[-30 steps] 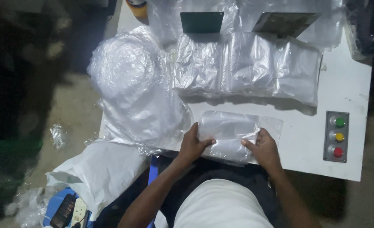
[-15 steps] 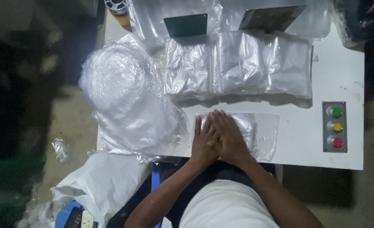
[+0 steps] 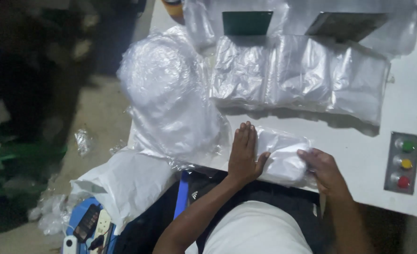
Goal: Folding and stacking plastic bags at a packaging machine workstation.
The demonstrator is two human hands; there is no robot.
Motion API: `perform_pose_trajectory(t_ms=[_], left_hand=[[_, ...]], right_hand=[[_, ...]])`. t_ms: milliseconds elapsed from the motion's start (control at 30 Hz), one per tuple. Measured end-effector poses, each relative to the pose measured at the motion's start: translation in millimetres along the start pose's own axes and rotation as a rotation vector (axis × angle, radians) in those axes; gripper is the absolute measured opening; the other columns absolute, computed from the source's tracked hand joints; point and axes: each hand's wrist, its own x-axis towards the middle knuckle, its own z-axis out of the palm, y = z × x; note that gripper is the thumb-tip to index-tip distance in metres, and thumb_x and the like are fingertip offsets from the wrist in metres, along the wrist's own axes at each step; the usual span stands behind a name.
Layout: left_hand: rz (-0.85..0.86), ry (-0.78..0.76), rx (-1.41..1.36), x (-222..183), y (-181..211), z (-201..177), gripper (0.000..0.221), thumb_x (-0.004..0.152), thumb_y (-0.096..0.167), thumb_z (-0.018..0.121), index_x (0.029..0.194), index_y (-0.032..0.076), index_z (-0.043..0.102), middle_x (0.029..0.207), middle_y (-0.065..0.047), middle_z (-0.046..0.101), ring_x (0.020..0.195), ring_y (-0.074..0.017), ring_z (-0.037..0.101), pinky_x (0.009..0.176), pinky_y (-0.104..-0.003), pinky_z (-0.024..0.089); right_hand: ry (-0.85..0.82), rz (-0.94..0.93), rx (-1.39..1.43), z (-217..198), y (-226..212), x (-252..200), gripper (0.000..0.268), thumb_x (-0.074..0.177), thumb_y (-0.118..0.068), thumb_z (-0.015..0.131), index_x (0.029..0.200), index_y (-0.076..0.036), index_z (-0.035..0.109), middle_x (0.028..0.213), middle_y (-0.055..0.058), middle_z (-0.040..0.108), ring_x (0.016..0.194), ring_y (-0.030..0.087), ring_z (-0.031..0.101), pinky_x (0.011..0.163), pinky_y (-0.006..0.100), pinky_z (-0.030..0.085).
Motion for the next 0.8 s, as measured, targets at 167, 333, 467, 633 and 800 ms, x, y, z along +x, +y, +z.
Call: perform_pose_trajectory(t_ms=[167, 333, 467, 633, 800], left_hand=[[-0.012, 0.093, -0.027, -1.3, -0.8, 3.3, 0.082, 0.101, 0.052, 0.047, 0.154, -0.010, 0.033, 0.158, -0.033, 0.036, 0.152, -0.0462, 0.031, 0.129, -0.052, 0.022], [-0.093, 0.305, -0.346, -10.3, -3.7, -13.4, 0.117, 0.080, 0.059, 0.075, 0.161, -0.002, 0.017, 0.165, -0.027, 0.025, 0.154, -0.0444, 0.025, 0.129, -0.051, 0.021], [-0.516, -0.098, -0.857, -22.9, -3.4, -42.1, 0.046, 0.074, 0.039, 0.085, 0.103, 0.008, 0.067, 0.098, -0.004, 0.073, 0.091, -0.0137, 0.068, 0.079, -0.030, 0.054], [-0.630, 0.061, -0.811, -32.5, -49.6, -67.2, 0.031, 0.085, 0.008, 0.080, 0.115, 0.008, 0.077, 0.094, -0.006, 0.080, 0.075, -0.0105, 0.070, 0.073, -0.025, 0.059], [-0.849, 0.401, -0.203, -21.8, -95.6, -113.5, 0.027, 0.075, 0.022, 0.086, 0.097, 0.012, 0.073, 0.097, -0.001, 0.067, 0.083, -0.0165, 0.065, 0.075, -0.031, 0.054]], right_hand=[[-0.091, -0.005, -0.238, 48.5, -53.5, -28.2, 0.048, 0.085, -0.025, 0.085, 0.121, 0.001, 0.066, 0.092, 0.021, 0.069, 0.082, 0.033, 0.069, 0.073, 0.050, 0.053], [-0.050, 0.028, -0.420, 0.5, 8.0, -10.1, 0.065, 0.078, -0.019, 0.090, 0.132, 0.005, 0.065, 0.112, 0.028, 0.068, 0.107, 0.042, 0.064, 0.094, 0.061, 0.045], [-0.096, 0.191, -0.190, 22.5, 10.0, -34.1, 0.052, 0.080, -0.001, 0.075, 0.131, 0.004, 0.066, 0.122, 0.022, 0.071, 0.107, 0.035, 0.065, 0.090, 0.049, 0.054], [-0.247, -0.165, -0.293, 1.5, 38.4, -31.5, 0.061, 0.062, -0.001, 0.088, 0.121, 0.004, 0.076, 0.116, 0.022, 0.081, 0.106, 0.032, 0.077, 0.093, 0.045, 0.062], [-0.472, -0.669, 0.211, 0.0, 49.2, -29.4, 0.038, 0.076, -0.007, 0.083, 0.113, -0.005, 0.075, 0.138, 0.032, 0.063, 0.130, 0.041, 0.065, 0.110, 0.049, 0.056]])
